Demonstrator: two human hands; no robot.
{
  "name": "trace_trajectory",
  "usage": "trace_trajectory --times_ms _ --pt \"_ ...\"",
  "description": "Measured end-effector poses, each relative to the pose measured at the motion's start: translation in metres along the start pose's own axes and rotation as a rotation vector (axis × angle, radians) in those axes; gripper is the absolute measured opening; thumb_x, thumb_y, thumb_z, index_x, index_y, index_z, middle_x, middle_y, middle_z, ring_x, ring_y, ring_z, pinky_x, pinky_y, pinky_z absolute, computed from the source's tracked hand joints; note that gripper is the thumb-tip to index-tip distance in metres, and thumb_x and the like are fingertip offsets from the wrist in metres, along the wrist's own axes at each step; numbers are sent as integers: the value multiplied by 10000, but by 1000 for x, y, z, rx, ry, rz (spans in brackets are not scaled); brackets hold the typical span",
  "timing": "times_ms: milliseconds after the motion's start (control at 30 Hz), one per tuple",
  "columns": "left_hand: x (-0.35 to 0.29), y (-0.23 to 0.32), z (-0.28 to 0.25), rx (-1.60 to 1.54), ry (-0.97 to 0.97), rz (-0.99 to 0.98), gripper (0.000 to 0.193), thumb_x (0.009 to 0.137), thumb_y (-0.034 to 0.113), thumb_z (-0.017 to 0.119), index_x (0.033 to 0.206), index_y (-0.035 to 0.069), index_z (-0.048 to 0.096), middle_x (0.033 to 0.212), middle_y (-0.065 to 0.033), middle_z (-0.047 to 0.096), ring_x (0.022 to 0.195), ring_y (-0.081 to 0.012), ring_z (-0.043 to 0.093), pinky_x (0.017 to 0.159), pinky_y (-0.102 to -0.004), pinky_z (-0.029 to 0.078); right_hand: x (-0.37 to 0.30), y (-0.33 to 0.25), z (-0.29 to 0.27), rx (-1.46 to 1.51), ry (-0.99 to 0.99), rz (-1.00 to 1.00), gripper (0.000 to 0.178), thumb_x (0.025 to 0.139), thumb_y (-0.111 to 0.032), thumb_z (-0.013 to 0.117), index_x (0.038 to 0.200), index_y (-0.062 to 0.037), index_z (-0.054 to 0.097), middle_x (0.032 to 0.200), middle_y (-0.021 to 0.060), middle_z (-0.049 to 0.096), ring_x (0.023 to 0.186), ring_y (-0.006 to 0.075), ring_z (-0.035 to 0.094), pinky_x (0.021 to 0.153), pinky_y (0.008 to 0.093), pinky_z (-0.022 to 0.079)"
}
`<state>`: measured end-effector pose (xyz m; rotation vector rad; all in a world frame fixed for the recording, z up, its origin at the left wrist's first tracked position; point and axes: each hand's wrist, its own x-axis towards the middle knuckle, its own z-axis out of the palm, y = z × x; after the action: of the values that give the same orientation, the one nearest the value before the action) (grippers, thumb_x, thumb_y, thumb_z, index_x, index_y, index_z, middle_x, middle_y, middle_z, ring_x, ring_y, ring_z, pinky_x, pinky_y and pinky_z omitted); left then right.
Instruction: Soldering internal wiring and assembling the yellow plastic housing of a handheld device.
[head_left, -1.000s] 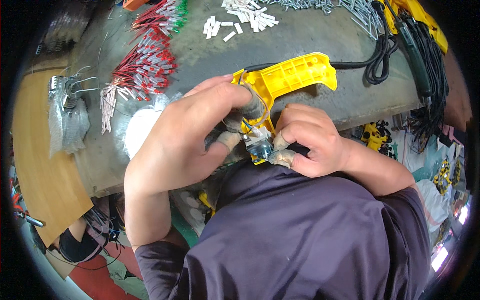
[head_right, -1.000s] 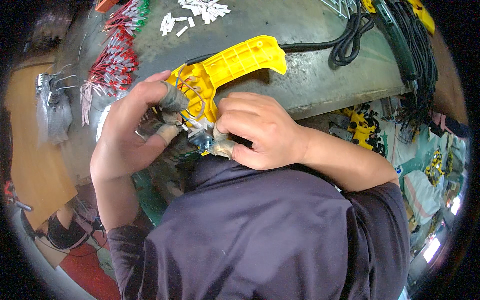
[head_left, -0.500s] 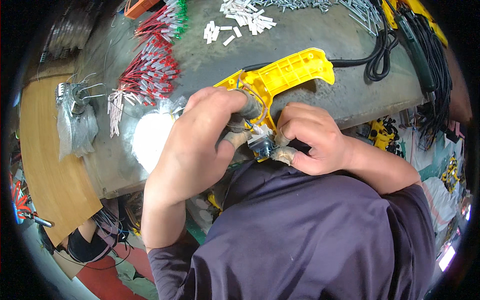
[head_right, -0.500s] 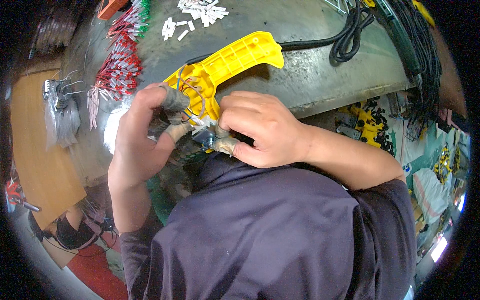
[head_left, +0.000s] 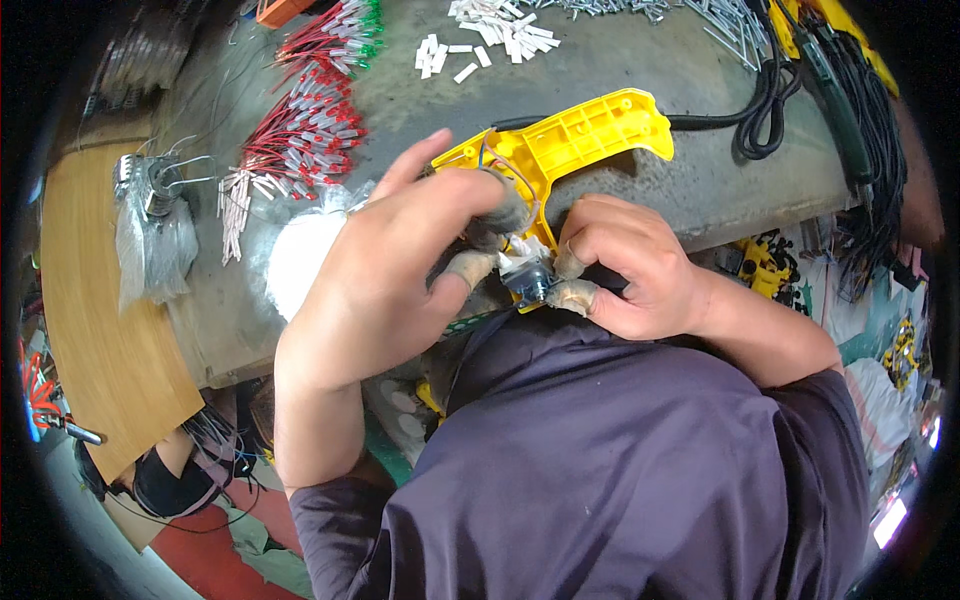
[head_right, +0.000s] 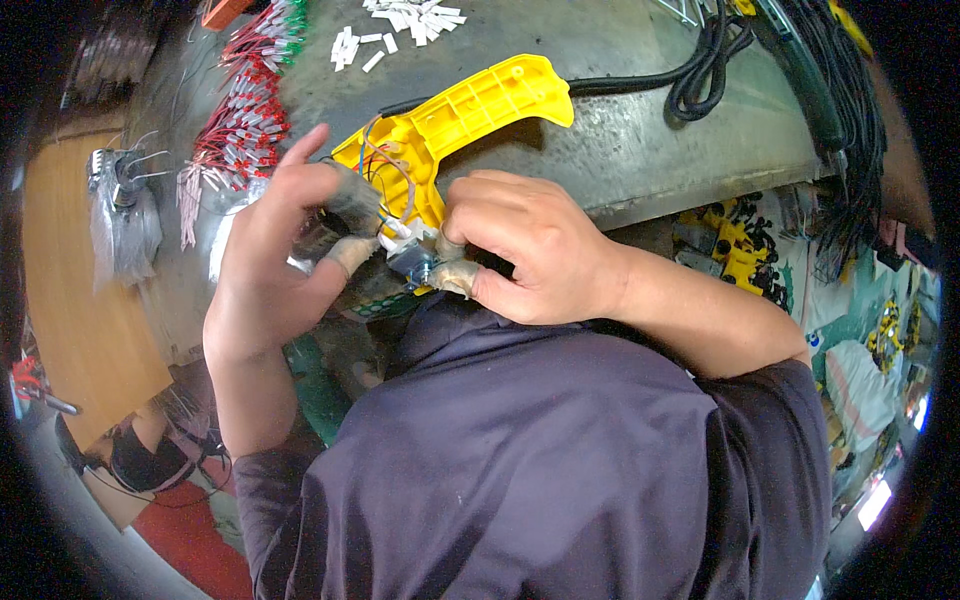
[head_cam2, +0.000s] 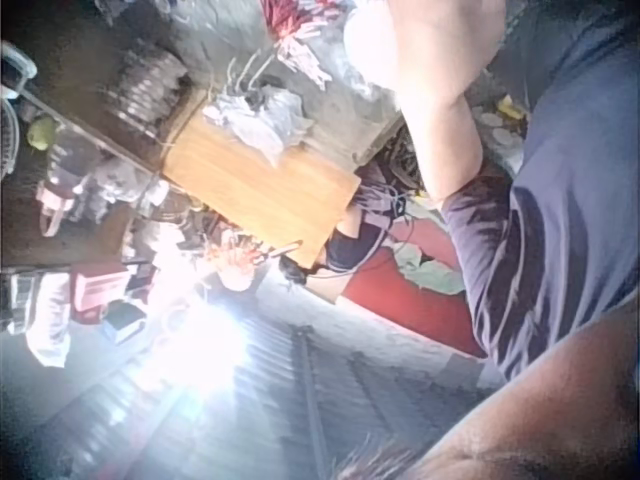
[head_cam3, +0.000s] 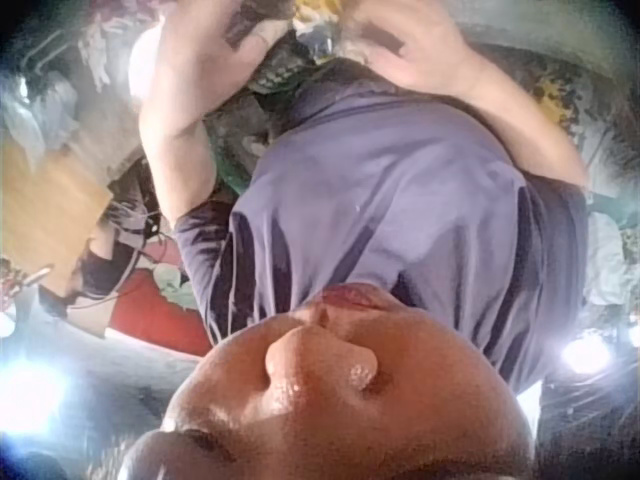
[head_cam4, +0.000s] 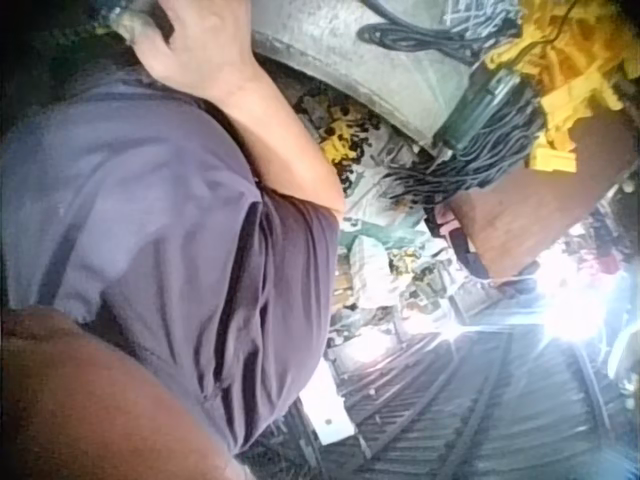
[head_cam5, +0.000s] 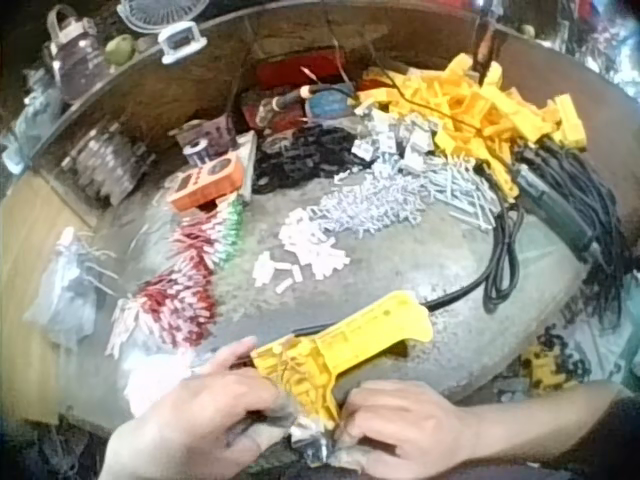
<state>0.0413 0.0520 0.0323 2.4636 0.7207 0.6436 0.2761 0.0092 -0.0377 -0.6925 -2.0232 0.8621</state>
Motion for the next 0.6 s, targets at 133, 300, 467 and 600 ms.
trace_trajectory --times_ms 133,300,467,600 --pt "-20 -7 -22 244 264 -252 469 667 -23 682 1106 12 522 1003 -155 605 952 -329 576 878 -417 445 0 -3 -1 49 -14 57 236 622 -37 616 832 -19 510 795 131 492 734 341 512 627 421 421" --pt "-41 -12 -37 331 142 -498 460 706 21 672 1141 11 522 964 -155 614 912 -341 581 792 -397 460 4 -6 -2 66 -53 72 238 629 -30 612 845 -12 515 796 132 495 738 337 513 637 414 425" --pt "-39 -9 -31 324 220 -525 417 725 13 659 1119 8 523 956 -173 613 894 -361 592 785 -409 460 8 -10 -8 83 -109 134 245 649 -41 622 868 -5 519 801 137 501 757 345 518 655 407 435" --pt "-39 -6 -32 281 231 -486 365 748 20 658 1089 14 527 962 -192 613 913 -381 591 787 -421 465 13 -25 -18 119 -121 210 203 739 -86 653 889 -16 535 824 122 535 746 285 556 654 359 460"
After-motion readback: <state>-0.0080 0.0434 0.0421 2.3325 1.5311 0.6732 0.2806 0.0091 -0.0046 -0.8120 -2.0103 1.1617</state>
